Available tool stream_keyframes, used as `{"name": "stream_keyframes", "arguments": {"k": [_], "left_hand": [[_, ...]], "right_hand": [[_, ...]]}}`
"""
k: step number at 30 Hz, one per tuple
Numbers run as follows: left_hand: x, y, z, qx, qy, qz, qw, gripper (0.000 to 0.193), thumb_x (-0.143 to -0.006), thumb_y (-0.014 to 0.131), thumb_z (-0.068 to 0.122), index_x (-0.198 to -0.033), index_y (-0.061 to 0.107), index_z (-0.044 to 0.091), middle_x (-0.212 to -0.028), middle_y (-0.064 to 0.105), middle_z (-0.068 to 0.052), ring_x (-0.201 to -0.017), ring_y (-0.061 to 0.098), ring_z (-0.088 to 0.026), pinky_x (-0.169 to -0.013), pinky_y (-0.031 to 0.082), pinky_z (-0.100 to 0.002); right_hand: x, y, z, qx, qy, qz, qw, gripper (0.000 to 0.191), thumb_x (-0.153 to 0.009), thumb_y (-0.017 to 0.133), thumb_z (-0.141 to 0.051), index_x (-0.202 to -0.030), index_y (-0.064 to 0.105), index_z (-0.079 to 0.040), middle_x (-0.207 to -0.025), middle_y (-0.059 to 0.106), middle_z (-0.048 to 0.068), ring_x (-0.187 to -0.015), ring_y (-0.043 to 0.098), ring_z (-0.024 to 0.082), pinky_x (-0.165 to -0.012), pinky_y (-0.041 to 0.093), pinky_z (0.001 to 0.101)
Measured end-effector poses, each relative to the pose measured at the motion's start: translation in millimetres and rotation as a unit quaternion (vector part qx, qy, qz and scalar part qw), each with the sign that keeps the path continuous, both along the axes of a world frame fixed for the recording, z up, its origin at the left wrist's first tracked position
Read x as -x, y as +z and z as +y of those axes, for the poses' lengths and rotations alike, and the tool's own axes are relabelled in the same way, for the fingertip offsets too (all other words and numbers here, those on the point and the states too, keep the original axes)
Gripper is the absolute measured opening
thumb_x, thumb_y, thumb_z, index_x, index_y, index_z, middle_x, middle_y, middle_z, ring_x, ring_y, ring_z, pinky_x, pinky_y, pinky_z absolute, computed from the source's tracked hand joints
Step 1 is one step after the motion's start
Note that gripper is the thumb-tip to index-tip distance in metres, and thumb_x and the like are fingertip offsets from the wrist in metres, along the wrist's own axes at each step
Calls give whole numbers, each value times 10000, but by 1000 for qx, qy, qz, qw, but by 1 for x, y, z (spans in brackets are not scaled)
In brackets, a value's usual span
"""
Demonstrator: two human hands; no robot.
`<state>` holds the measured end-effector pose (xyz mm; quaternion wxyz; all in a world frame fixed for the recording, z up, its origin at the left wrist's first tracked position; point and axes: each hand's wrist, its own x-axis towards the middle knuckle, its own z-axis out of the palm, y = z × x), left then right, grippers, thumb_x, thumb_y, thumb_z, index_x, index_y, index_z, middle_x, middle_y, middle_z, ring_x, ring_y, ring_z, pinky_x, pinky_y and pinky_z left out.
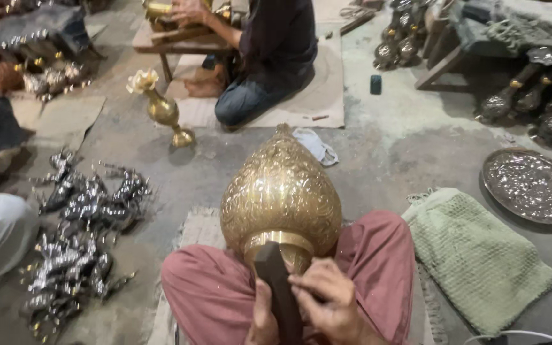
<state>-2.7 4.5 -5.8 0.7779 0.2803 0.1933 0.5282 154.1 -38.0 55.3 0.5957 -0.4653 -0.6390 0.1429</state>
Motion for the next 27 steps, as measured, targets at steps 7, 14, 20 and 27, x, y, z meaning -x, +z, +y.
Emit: {"name": "stream_keyframes", "arguments": {"k": [7,14,20,27], "left_hand": [[5,-6,0,-77,-42,-32,996,643,-1094,474,533,-1365,479,-50,-1071,592,-140,-950,590,-244,-831,487,-341],[1,-15,1,-16,-18,-14,1000,586,-1035,488,504,-1332,467,-1,-1094,578,-123,-959,578,-237,-860,483,-340],[4,-17,-1,-72,-5,16,997,579,-1091,421,496,-1354,475,-17,-1126,577,-109,-1015,581,-219,-906,493,-343],[4,-5,1,-71,24,40,996,605,-1067,485,498,-1380,499,-19,-1126,585,-138,-948,571,-233,-815,464,-334]], "right_hand": [[2,-3,0,-31,35,-5,999,247,-686,820,5,-930,806,-29,-765,735,42,-771,684,193,-774,533,363],[2,0,0,13,2,22,1000,212,-736,812,14,-944,802,-19,-781,726,60,-776,682,189,-780,541,364],[1,5,1,-3,39,24,999,208,-723,831,14,-923,798,-35,-769,713,43,-763,664,192,-808,509,367],[4,10,1,8,12,31,999,241,-709,840,14,-941,804,-36,-771,723,37,-749,672,185,-799,526,371]]}}
